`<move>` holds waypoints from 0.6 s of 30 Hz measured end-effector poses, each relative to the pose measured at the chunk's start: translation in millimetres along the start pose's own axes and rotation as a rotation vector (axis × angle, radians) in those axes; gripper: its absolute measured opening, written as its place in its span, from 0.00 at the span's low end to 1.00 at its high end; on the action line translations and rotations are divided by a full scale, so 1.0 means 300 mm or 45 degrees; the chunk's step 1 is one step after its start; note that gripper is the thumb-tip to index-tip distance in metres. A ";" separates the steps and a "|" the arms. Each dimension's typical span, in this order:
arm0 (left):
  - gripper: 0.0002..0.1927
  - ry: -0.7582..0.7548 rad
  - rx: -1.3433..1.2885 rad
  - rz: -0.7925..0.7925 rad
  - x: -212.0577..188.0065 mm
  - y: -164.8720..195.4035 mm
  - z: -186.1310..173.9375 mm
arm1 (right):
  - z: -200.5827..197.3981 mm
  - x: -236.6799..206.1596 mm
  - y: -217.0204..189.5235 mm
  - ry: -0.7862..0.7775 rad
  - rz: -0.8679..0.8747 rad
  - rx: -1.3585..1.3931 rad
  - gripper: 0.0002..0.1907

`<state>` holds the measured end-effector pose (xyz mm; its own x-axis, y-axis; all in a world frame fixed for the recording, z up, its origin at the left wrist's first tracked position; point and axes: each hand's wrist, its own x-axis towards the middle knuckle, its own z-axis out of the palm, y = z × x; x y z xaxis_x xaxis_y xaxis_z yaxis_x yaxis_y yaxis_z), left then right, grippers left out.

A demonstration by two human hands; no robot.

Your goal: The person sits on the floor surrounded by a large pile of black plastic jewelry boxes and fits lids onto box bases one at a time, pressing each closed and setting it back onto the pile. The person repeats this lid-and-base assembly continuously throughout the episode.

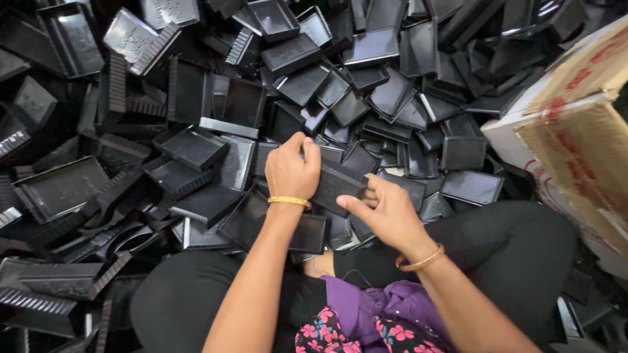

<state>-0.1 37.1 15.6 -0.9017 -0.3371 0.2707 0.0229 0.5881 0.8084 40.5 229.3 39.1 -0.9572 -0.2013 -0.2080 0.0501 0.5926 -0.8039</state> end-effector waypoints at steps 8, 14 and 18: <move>0.19 0.290 0.897 0.451 0.010 -0.047 -0.204 | -0.435 -0.033 0.089 0.389 -0.250 1.689 0.06; 0.14 -0.156 0.920 -0.144 0.045 -0.183 -0.309 | -0.586 -0.053 0.157 0.450 -0.379 1.047 0.13; 0.22 -0.053 0.228 0.115 0.016 -0.086 -0.243 | -0.264 0.046 0.260 0.018 -0.615 -0.933 0.47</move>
<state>26.3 -33.2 34.3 -0.9165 -0.2489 0.3132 0.0304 0.7373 0.6749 8.7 334.6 17.6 -0.8301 -0.5528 0.0731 -0.5526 0.7978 -0.2413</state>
